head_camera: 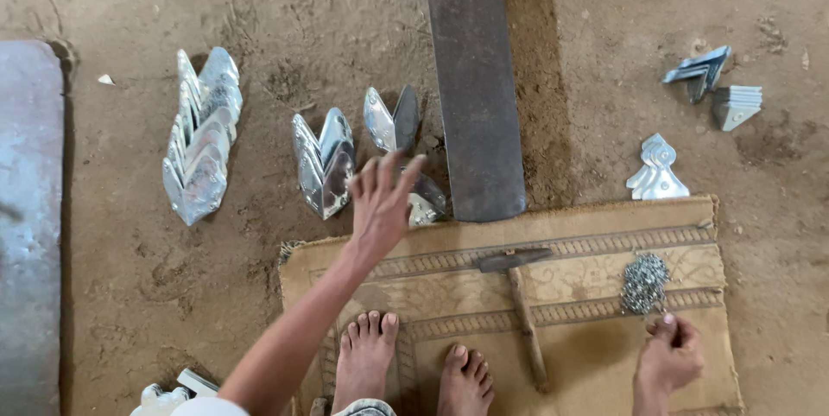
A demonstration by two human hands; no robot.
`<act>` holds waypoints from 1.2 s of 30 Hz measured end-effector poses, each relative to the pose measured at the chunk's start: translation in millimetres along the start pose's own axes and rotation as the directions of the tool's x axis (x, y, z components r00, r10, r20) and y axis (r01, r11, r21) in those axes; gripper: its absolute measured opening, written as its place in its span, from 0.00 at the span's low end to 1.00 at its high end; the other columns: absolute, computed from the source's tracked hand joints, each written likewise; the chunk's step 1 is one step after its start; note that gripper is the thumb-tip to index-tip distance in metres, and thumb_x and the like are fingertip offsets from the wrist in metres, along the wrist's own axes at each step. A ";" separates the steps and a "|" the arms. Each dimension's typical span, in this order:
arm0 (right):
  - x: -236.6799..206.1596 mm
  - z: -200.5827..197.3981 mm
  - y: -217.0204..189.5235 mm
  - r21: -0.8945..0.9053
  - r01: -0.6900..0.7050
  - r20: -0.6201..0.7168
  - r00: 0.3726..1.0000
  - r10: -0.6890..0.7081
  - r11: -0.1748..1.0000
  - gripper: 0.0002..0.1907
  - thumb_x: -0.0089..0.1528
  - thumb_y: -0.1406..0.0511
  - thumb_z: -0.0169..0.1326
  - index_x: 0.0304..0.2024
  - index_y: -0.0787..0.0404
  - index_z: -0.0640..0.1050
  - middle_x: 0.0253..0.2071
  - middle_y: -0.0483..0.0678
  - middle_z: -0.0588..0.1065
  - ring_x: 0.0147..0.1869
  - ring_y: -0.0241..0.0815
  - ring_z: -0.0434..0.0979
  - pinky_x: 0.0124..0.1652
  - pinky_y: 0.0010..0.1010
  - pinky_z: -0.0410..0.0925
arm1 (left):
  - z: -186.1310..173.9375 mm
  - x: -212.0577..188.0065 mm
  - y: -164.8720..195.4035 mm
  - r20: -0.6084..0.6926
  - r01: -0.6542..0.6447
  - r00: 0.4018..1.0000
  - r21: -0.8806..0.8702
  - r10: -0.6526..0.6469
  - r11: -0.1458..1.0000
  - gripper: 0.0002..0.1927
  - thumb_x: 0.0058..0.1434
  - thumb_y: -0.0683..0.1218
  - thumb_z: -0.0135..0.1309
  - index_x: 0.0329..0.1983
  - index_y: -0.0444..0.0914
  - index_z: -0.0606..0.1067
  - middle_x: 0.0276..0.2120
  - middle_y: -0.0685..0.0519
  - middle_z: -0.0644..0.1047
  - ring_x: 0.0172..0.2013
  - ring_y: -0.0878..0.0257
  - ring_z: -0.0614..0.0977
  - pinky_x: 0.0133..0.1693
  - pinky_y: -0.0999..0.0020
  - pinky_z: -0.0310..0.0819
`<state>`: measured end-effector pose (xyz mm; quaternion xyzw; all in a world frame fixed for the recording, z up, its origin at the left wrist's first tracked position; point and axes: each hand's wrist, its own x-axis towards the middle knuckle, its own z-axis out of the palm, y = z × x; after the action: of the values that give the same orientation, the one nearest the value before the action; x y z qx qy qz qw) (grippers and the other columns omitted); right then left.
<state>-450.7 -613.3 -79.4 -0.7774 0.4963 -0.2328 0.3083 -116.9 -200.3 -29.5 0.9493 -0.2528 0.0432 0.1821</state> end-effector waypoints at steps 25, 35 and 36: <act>-119.1 126.5 -243.7 0.156 0.657 0.277 0.688 -0.671 0.738 0.10 0.68 0.66 0.55 0.51 0.63 0.76 0.45 0.54 0.75 0.48 0.54 0.75 0.47 0.42 0.67 | -5.0 33.9 38.8 0.392 0.394 0.873 -0.917 -0.292 -0.054 0.13 0.64 0.45 0.63 0.49 0.37 0.75 0.35 0.57 0.79 0.32 0.73 0.77 0.30 0.76 0.72; -162.4 11.5 -105.8 -0.367 0.223 0.561 0.827 0.024 0.903 0.19 0.67 0.54 0.47 0.48 0.62 0.73 0.30 0.51 0.74 0.32 0.46 0.74 0.35 0.44 0.65 | 8.7 35.1 39.7 0.243 0.303 0.930 -0.932 -0.276 0.200 0.11 0.64 0.44 0.61 0.47 0.35 0.77 0.37 0.58 0.82 0.35 0.73 0.80 0.34 0.76 0.75; -160.4 3.7 -114.7 -0.337 0.217 0.583 0.812 0.022 0.916 0.18 0.68 0.55 0.46 0.47 0.62 0.74 0.26 0.51 0.73 0.28 0.46 0.73 0.32 0.44 0.65 | 7.5 34.1 41.7 0.198 0.254 0.940 -0.949 -0.279 0.184 0.11 0.65 0.43 0.61 0.48 0.35 0.76 0.38 0.58 0.82 0.37 0.74 0.79 0.36 0.77 0.74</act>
<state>-440.2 -429.2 -9.4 -0.8812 0.3744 0.1002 0.2709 -108.0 -252.5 -17.0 0.6618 -0.0545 -0.1442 0.7337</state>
